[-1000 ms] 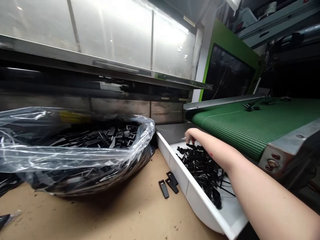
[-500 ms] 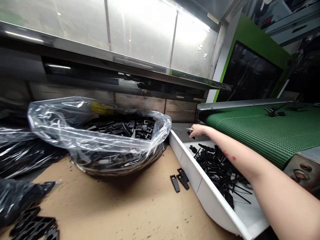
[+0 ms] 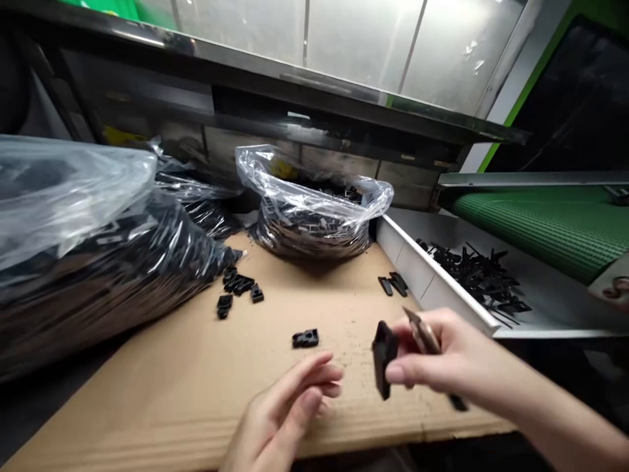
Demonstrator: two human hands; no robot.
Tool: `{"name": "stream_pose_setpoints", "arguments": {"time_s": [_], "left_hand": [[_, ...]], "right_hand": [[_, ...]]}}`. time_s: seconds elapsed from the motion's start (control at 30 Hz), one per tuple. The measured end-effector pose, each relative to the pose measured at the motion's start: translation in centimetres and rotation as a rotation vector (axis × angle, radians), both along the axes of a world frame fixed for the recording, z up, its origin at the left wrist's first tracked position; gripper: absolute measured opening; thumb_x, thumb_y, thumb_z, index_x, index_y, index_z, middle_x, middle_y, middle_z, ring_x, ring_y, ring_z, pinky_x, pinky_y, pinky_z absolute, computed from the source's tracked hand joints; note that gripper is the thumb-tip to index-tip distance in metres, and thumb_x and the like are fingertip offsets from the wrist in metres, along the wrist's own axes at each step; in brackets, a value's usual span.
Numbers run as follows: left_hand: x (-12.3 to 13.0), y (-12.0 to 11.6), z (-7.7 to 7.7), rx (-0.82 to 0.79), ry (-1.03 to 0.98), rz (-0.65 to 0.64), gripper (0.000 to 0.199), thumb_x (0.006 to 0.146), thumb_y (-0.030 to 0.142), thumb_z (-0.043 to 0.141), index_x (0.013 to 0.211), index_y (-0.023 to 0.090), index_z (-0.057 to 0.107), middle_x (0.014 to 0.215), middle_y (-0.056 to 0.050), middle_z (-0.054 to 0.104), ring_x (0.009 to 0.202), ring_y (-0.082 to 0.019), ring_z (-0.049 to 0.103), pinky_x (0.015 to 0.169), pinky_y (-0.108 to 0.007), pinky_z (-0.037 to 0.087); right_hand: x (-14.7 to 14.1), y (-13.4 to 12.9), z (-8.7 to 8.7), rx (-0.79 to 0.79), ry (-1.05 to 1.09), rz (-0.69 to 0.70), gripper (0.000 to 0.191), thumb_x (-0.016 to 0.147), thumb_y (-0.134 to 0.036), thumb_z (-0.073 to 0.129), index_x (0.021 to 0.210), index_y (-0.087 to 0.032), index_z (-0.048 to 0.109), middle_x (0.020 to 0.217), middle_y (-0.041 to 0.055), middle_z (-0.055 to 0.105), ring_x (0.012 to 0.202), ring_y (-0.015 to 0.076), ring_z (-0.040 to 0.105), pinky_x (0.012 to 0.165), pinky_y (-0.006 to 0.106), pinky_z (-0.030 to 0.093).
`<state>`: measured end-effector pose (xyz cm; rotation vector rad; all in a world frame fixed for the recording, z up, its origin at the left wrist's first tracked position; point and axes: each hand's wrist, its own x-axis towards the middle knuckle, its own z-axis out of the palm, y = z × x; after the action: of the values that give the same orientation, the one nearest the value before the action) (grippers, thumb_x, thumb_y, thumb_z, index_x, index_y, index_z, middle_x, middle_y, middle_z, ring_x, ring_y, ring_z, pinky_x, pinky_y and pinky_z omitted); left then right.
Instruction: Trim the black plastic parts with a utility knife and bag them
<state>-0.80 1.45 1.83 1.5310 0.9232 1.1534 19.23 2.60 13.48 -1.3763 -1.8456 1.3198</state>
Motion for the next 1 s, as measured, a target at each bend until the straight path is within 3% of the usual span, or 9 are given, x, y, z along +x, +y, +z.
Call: {"name": "stream_pose_setpoints", "arguments": {"time_s": [0.07,0.13,0.23,0.33,0.53,0.63,0.77,0.9,1.0], "left_hand": [[1.2,-0.7,0.9,-0.194,-0.200,-0.213,0.041,0.084,0.048,0.043,0.117,0.026,0.053,0.083,-0.005,0.070,0.071,-0.019,0.067,0.061,-0.028,0.056],[2.1,-1.2,1.3,-0.221,-0.191,-0.235,0.034,0.082,0.040,0.052,0.112,0.025,0.057,0.077,-0.004,0.070,0.059,-0.016,0.065,0.053,-0.024,0.053],[2.5,-1.6,0.9,0.034,0.083,0.012,0.016,0.078,0.020,0.057,0.090,0.023,0.066,0.082,-0.003,0.069,0.067,-0.016,0.064,0.058,-0.023,0.052],[2.6,-1.9,-0.3,0.351,0.384,0.200,0.016,0.081,0.015,0.048,0.082,0.020,0.064,0.079,-0.004,0.064,0.073,-0.019,0.062,0.061,-0.027,0.050],[3.4,-1.6,-1.6,0.587,0.778,0.210,0.022,0.084,0.016,0.041,0.098,0.017,0.058,0.078,-0.006,0.063,0.068,-0.022,0.062,0.054,-0.032,0.050],[3.9,-1.2,-1.6,0.623,0.774,0.226,0.020,0.085,0.019,0.041,0.096,0.016,0.058,0.078,-0.006,0.065,0.067,-0.020,0.063,0.055,-0.029,0.049],[4.1,-1.3,-2.2,0.618,0.757,0.315,0.017,0.086,0.019,0.043,0.077,0.018,0.058,0.063,-0.002,0.058,0.057,-0.017,0.058,0.051,-0.026,0.044],[4.1,-1.5,-2.8,0.651,0.730,0.352,0.013,0.084,0.016,0.047,0.076,0.017,0.058,0.062,-0.002,0.056,0.056,-0.017,0.056,0.052,-0.027,0.042],[4.2,-1.5,-2.9,0.672,0.710,0.353,0.011,0.083,0.015,0.049,0.077,0.017,0.058,0.061,-0.002,0.056,0.055,-0.017,0.054,0.052,-0.027,0.041]], "right_hand": [[-1.4,-1.9,-2.9,-0.051,0.223,0.044,0.008,0.074,-0.025,0.062,0.071,-0.017,0.062,0.056,-0.0054,0.052,0.052,0.0065,0.046,0.053,0.018,0.038],[-2.0,-3.2,-5.2,-0.063,0.309,0.040,0.010,0.078,-0.026,0.057,0.076,-0.018,0.063,0.063,-0.0035,0.056,0.059,0.0094,0.052,0.061,0.021,0.041],[-1.2,-4.3,-7.4,0.063,0.086,-0.119,0.022,0.078,-0.026,0.055,0.097,-0.020,0.060,0.071,-0.0019,0.056,0.064,0.0120,0.052,0.061,0.022,0.042],[0.3,-4.6,-8.7,0.168,-0.177,-0.242,0.040,0.081,-0.032,0.049,0.119,-0.020,0.047,0.074,-0.0003,0.055,0.064,0.0137,0.054,0.061,0.024,0.043],[0.4,-3.3,-10.9,0.381,-0.304,-0.190,0.026,0.085,-0.025,0.040,0.101,-0.020,0.061,0.090,0.0051,0.065,0.086,0.0189,0.060,0.077,0.029,0.047],[0.1,-3.1,-11.3,0.415,-0.333,-0.158,0.026,0.085,-0.023,0.041,0.102,-0.021,0.060,0.095,0.0040,0.066,0.086,0.0185,0.062,0.076,0.030,0.048],[0.8,-3.6,-11.6,0.574,-0.587,-0.148,0.036,0.089,-0.036,0.034,0.113,-0.019,0.054,0.095,0.0079,0.064,0.085,0.0222,0.063,0.066,0.032,0.052],[0.9,-4.0,-12.2,0.661,-0.658,-0.150,0.032,0.090,-0.028,0.030,0.096,-0.023,0.061,0.071,0.0031,0.061,0.063,0.0183,0.062,0.051,0.027,0.047],[0.6,-4.1,-12.5,0.650,-0.618,-0.187,0.028,0.089,-0.026,0.034,0.091,-0.023,0.062,0.067,0.0021,0.059,0.061,0.0178,0.060,0.050,0.025,0.042]]}}
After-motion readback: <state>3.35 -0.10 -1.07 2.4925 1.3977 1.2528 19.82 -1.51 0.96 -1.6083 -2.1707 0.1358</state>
